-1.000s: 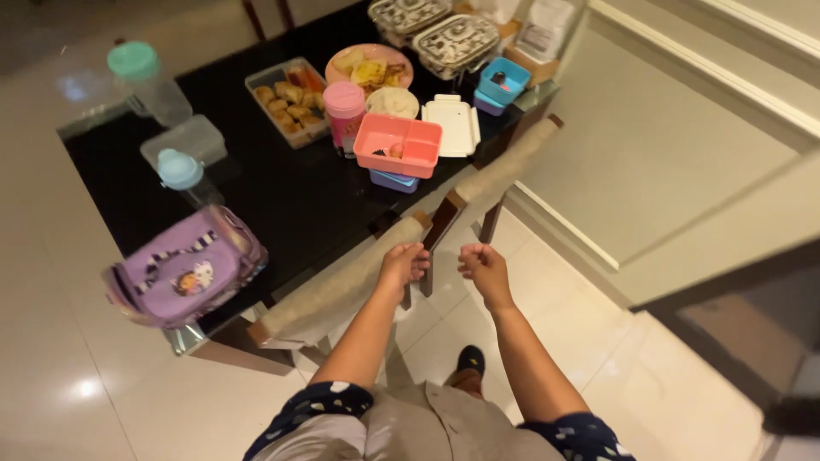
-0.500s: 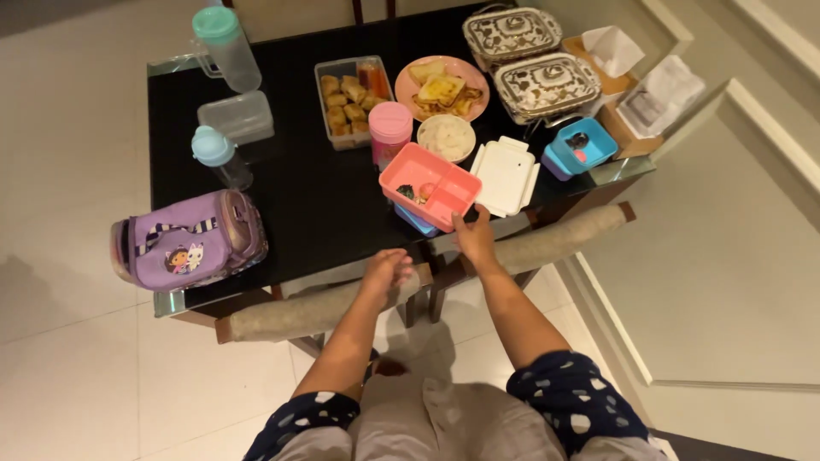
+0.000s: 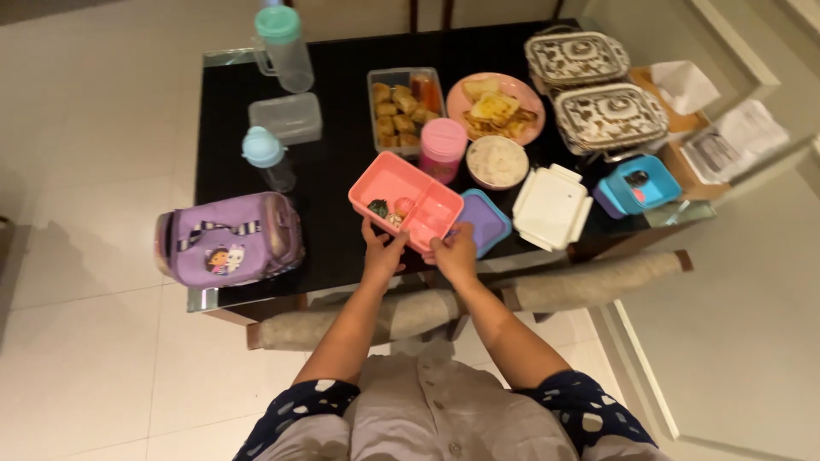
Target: The person packs various food items into lunch containers, transfers a box to the refrigerator, and secures the lids of the containers.
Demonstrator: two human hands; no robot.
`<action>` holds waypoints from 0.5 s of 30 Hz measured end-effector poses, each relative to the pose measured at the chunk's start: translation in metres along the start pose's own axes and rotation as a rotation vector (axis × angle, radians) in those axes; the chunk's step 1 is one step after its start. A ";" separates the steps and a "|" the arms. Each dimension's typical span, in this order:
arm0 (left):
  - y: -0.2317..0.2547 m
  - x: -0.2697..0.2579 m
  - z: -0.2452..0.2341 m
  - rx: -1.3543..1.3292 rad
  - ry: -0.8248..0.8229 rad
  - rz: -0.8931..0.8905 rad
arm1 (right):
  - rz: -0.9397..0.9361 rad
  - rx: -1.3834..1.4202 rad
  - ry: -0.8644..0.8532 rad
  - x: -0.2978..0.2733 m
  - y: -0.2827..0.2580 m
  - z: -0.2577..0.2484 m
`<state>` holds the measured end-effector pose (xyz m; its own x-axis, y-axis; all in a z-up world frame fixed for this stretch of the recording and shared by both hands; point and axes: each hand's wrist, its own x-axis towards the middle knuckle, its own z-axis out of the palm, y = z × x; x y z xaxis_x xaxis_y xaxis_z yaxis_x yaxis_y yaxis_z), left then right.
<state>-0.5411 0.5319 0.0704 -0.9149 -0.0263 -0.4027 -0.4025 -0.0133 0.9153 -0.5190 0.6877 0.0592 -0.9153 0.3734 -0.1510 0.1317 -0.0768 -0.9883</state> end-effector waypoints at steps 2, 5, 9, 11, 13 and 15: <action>-0.016 0.023 -0.017 -0.006 0.041 0.012 | -0.003 -0.018 -0.040 0.007 0.017 0.020; -0.041 0.058 -0.042 -0.014 0.092 -0.024 | 0.055 -0.065 -0.126 0.014 0.045 0.041; -0.029 0.052 -0.049 0.052 0.115 -0.127 | 0.181 -0.175 -0.187 0.020 0.065 0.048; -0.057 0.072 -0.054 0.187 0.182 0.072 | 0.204 -0.203 -0.202 0.017 0.065 0.052; -0.070 0.086 -0.062 0.317 0.237 0.274 | 0.228 -0.232 -0.211 0.015 0.067 0.053; -0.067 0.094 -0.071 0.437 0.280 0.272 | 0.292 -0.365 -0.339 0.016 0.071 0.050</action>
<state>-0.5982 0.4589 -0.0290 -0.9685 -0.2346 -0.0842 -0.1836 0.4430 0.8775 -0.5435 0.6416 -0.0122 -0.8841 0.0631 -0.4630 0.4651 0.2143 -0.8589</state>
